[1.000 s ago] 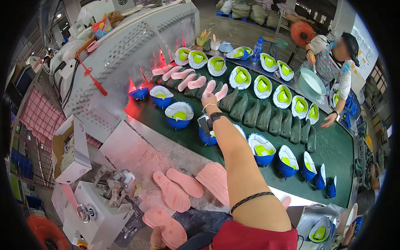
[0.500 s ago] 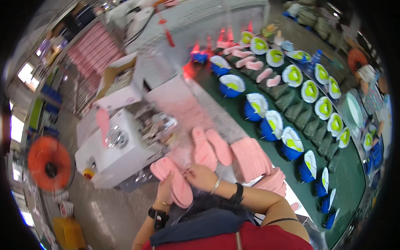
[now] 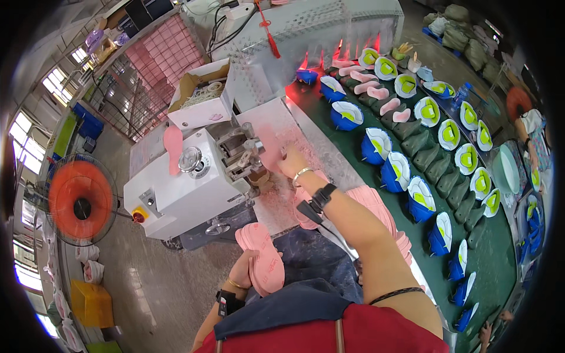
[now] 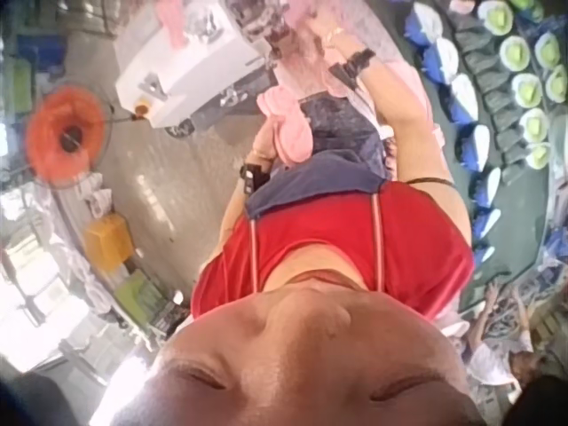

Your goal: Assembling shoe components by placing insoles into shoe lasts on a conveyor belt and transporting stacks of insoles within a factory.

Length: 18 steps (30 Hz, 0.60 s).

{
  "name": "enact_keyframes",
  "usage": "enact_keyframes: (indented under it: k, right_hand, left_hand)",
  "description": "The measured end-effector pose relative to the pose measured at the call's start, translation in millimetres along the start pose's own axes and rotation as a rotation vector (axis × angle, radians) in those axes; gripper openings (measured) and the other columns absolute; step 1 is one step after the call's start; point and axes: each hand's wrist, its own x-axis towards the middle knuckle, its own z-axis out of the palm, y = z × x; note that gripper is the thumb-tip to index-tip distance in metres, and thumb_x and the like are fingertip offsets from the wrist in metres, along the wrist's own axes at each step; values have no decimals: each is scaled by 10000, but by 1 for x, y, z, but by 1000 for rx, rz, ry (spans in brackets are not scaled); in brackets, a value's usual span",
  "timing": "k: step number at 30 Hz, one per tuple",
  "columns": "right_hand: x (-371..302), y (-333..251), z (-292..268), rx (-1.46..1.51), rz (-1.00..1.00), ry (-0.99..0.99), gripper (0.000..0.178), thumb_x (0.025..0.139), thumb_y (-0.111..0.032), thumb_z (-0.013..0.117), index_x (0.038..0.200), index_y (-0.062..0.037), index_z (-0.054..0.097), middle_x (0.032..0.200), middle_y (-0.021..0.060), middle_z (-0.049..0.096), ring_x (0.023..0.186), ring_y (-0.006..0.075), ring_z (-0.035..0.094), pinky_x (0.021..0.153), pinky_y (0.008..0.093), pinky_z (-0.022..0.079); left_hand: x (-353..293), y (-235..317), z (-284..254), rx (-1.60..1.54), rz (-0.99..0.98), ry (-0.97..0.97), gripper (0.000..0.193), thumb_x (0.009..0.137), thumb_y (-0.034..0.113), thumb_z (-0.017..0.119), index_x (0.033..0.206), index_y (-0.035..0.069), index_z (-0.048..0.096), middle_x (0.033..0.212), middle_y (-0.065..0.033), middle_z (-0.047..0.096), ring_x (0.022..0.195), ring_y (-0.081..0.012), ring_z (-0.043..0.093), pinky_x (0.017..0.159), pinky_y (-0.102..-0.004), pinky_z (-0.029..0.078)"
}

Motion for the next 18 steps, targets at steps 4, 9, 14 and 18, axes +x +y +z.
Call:
enact_keyframes:
  k: [4, 9, 14, 18]
  right_hand:
    - [-6, -3, -37, -284, -150, -28, 320, 759, -192, 608, 1029, -21, 590, 968, 220, 636, 909, 386, 611, 802, 436, 487]
    - [12, 1, -33, -303, 49, -123, 403, 833, -353, 557, 1105, -65, 628, 1088, 188, 621, 1001, 349, 596, 813, 443, 486]
    - [50, 20, 42, 90, 201, 60, 419, 824, -351, 537, 1005, 7, 657, 882, 197, 678, 833, 364, 652, 762, 419, 498]
    - [91, 104, 1, 110, 159, 423, 308, 847, -297, 557, 911, -7, 638, 806, 216, 654, 781, 357, 658, 708, 436, 515]
  left_hand:
    - [-2, 1, -1, 52, -13, 7, 554, 835, 126, 430, 1353, -41, 324, 1253, -270, 511, 1186, -347, 509, 1021, -429, 413]
    - [7, -8, -8, 110, -20, -8, 514, 846, 142, 452, 1325, -29, 380, 1219, -228, 545, 1152, -319, 533, 1001, -400, 428]
    - [8, -10, -23, 99, 6, 281, 312, 834, 197, 564, 1071, -6, 570, 1020, -110, 618, 975, -252, 606, 888, -387, 495]
    - [25, -11, 14, 101, -5, 203, 356, 832, 184, 539, 1140, 8, 529, 1076, -113, 603, 1005, -268, 596, 900, -408, 488]
